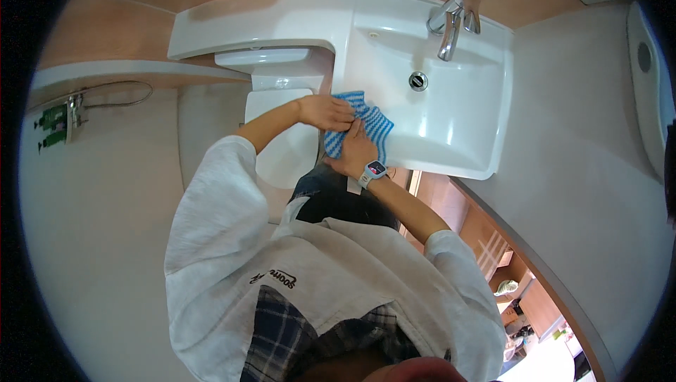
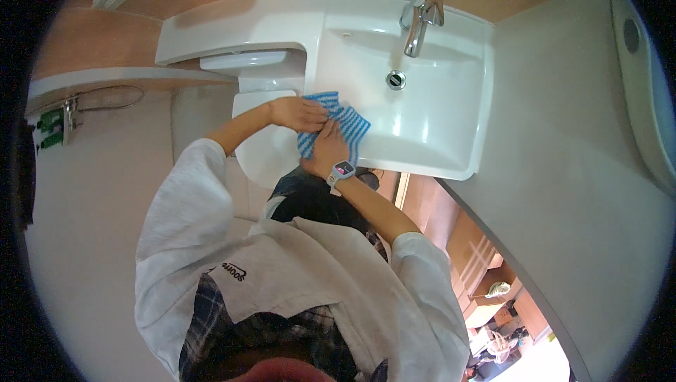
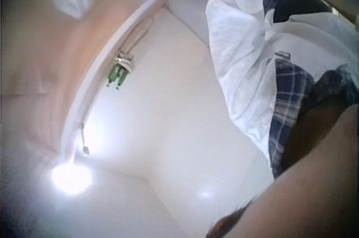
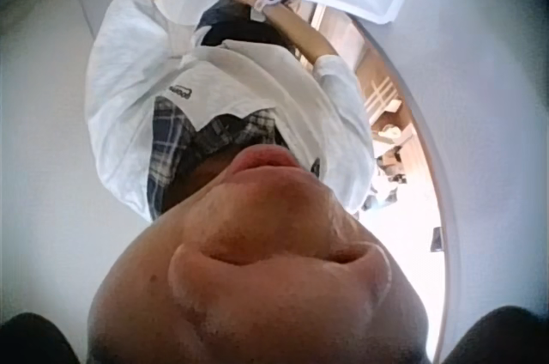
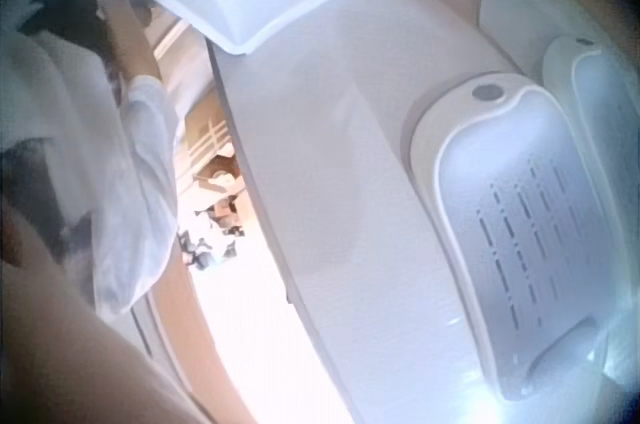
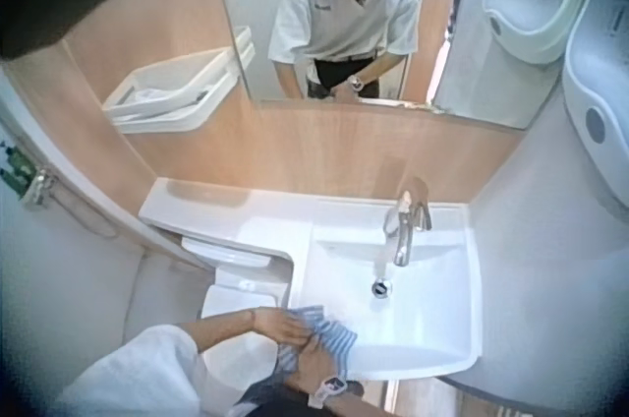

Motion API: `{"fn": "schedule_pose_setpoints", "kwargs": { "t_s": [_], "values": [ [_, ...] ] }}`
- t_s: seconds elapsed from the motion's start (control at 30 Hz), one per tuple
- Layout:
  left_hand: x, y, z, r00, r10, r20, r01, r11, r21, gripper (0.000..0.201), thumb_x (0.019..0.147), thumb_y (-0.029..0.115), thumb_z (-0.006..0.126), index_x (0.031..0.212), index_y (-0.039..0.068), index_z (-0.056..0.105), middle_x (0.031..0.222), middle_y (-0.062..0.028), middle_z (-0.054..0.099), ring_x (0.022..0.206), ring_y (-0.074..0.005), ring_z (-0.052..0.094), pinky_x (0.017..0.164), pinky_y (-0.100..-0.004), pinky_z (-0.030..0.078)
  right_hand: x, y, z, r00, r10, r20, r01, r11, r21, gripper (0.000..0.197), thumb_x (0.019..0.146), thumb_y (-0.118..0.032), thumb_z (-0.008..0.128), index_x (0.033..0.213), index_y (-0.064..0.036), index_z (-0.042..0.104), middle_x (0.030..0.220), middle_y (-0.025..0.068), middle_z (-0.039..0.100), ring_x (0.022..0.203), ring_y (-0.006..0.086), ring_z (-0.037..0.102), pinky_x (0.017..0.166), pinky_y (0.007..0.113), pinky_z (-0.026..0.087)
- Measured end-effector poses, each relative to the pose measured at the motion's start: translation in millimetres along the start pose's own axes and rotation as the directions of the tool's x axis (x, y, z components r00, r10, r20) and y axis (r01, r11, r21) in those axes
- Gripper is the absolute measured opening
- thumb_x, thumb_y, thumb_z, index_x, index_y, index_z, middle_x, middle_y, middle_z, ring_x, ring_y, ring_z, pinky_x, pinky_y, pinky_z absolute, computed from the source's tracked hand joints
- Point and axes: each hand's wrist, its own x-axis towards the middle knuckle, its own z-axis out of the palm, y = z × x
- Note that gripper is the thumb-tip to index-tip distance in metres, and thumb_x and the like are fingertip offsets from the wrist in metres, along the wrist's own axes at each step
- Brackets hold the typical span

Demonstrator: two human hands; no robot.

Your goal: Cleaning a bathroom sink with a blue and white striped cloth.

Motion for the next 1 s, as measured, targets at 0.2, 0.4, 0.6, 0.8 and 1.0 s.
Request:
{"fn": "schedule_pose_setpoints", "kwargs": {
  "t_s": [0.2,0.4,0.6,0.8,1.0],
  "values": [
    [-3.8,-93.6,-18.2,0.978,-0.193,-0.077,0.204,0.964,0.172,0.028,0.079,0.013,0.059,0.106,0.008,0.062,0.121,-0.0092,0.06,0.119,-0.0266,0.053,0.107,-0.0364,0.039,109.7,-20.2,14.5,0.884,0.278,-0.377,-0.109,0.905,0.41,0.1,0.069,-0.03,0.07,0.14,0.0171,0.016,0.148,0.035,0.021,0.14,0.0453,0.018,0.117,0.041,0.015],
    [4.3,-65.2,-13.9,0.847,-0.495,-0.192,0.525,0.834,0.169,0.035,0.083,0.013,0.056,0.117,0.008,0.06,0.128,-0.0065,0.056,0.128,-0.0242,0.046,0.113,-0.0385,0.03,129.7,-25.6,11.7,0.836,0.281,-0.472,-0.016,0.871,0.491,0.094,0.072,-0.015,0.07,0.142,0.0128,0.014,0.149,0.0327,0.018,0.141,0.0451,0.014,0.117,0.047,0.01],
    [22.6,22.4,-16.7,0.689,-0.697,-0.197,0.721,0.687,0.093,0.047,0.085,0.015,0.052,0.131,0.006,0.05,0.141,-0.0099,0.045,0.138,-0.0266,0.033,0.115,-0.0403,0.025,60.0,-26.6,17.0,0.898,0.116,-0.425,0.062,0.922,0.382,0.095,0.07,-0.01,0.07,0.141,0.0161,0.012,0.149,0.034,0.016,0.14,0.0456,0.017,0.117,0.047,0.015],
    [47.5,133.5,-2.3,0.52,-0.851,-0.067,0.849,0.507,0.151,0.059,0.086,0.013,0.05,0.142,0.002,0.036,0.151,-0.0141,0.03,0.143,-0.0302,0.022,0.116,-0.0436,0.019,-17.6,4.0,28.9,0.874,-0.294,-0.388,0.194,0.941,-0.276,0.058,0.086,-0.009,0.051,0.136,0.0117,0.032,0.135,0.0262,0.047,0.126,0.0346,0.047,0.107,0.044,0.035],
    [121.8,176.0,45.1,0.303,-0.929,-0.214,0.951,0.279,0.135,0.066,0.08,0.01,0.056,0.139,-0.006,0.032,0.14,-0.0263,0.037,0.138,-0.0425,0.026,0.115,-0.0507,0.019,-65.1,86.6,-10.2,0.751,-0.508,-0.422,0.418,0.86,-0.293,0.054,0.077,-0.015,0.063,0.127,-0.0001,0.048,0.104,0.0155,0.058,0.102,0.0293,0.055,0.099,0.04,0.039]
  ]
}}
